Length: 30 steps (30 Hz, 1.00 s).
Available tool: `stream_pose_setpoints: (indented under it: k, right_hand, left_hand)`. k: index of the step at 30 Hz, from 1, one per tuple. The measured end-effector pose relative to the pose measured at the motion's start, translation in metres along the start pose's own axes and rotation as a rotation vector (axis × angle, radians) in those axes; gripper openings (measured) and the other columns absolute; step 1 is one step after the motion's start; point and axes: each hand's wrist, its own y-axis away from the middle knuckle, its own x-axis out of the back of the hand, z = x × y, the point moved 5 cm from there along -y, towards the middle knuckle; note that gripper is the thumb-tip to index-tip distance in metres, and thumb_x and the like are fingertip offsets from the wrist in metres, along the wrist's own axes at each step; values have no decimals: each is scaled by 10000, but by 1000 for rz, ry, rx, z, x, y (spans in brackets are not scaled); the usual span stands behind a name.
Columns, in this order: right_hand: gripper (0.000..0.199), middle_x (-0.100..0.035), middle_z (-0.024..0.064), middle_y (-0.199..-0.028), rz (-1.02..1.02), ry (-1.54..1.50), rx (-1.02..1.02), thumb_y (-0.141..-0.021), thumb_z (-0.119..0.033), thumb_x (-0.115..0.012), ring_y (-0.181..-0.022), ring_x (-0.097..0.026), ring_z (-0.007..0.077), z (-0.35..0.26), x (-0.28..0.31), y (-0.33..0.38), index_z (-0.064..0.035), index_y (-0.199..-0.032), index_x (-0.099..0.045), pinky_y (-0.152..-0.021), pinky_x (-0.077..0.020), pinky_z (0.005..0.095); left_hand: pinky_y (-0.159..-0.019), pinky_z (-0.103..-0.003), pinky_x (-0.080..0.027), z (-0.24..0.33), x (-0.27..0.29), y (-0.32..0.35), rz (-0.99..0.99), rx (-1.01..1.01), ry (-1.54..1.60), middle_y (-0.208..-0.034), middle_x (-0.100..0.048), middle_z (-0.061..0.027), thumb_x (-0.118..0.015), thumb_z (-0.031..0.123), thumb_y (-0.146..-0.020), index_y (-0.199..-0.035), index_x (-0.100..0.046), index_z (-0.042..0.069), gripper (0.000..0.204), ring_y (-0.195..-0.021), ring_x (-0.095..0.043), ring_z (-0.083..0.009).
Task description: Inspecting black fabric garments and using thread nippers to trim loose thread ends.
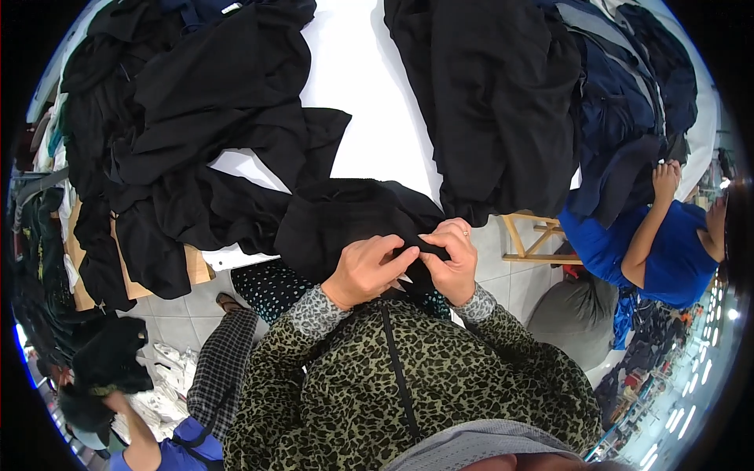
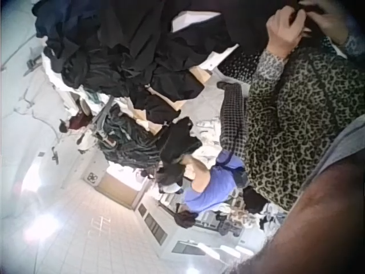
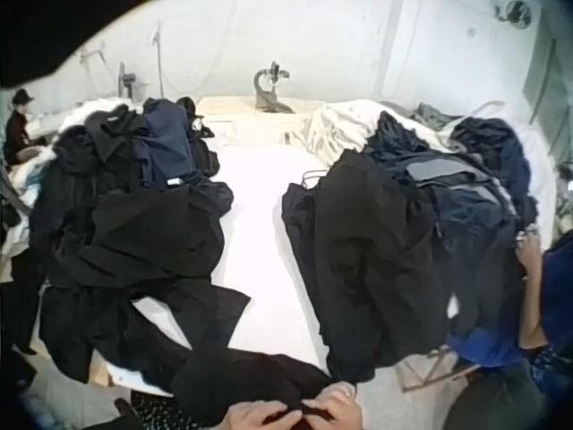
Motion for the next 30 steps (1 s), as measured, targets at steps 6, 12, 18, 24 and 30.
stream_pose_setpoints:
  k: [6, 12, 18, 24, 30]
  right_hand:
    - [232, -570, 46, -770, -14, -133, -82, -651, -44, -753, -773, -536, 218, 13, -3, 8, -46, -851, -634, -789, -360, 333]
    - [225, -572, 42, -769, -31, -245, -190, -666, -53, -762, -779, -529, 197, 26, -5, 14, -32, -852, -637, -775, -375, 318]
    - [232, -574, 49, -777, -22, -453, -355, -664, -36, -763, -791, -525, 199, 36, -8, 28, -22, -857, -635, -750, -406, 314]
    - [260, -571, 57, -793, 24, -363, -298, -636, -16, -757, -794, -531, 216, 39, -2, 34, -39, -867, -643, -761, -402, 319]
    - [287, -571, 53, -794, 72, -330, -287, -604, -13, -747, -790, -530, 215, 42, 0, 42, -55, -872, -655, -759, -379, 308]
  left_hand:
    - [-466, -259, -446, 0, -3, 4, 14, -6, 17, -856, -563, -63, -701, 52, -645, -982, -670, 61, 339, -576, -537, -148]
    - [-474, -256, -458, -1, -7, 1, -19, 5, 30, -866, -570, -68, -709, 56, -646, -970, -677, 64, 325, -579, -543, -148]
    - [-519, -265, -505, -3, -12, -5, -52, 268, 172, -996, -589, -118, -744, 26, -674, -990, -665, 41, 326, -614, -599, -171]
    - [-589, -262, -549, -10, -22, -15, -284, 544, 393, -1070, -584, -136, -707, 25, -758, -1038, -624, 7, 293, -719, -666, -181]
    - [-600, -247, -546, -10, -32, -15, -403, 588, 392, -951, -604, -110, -703, 39, -765, -982, -618, 0, 236, -708, -663, -173]
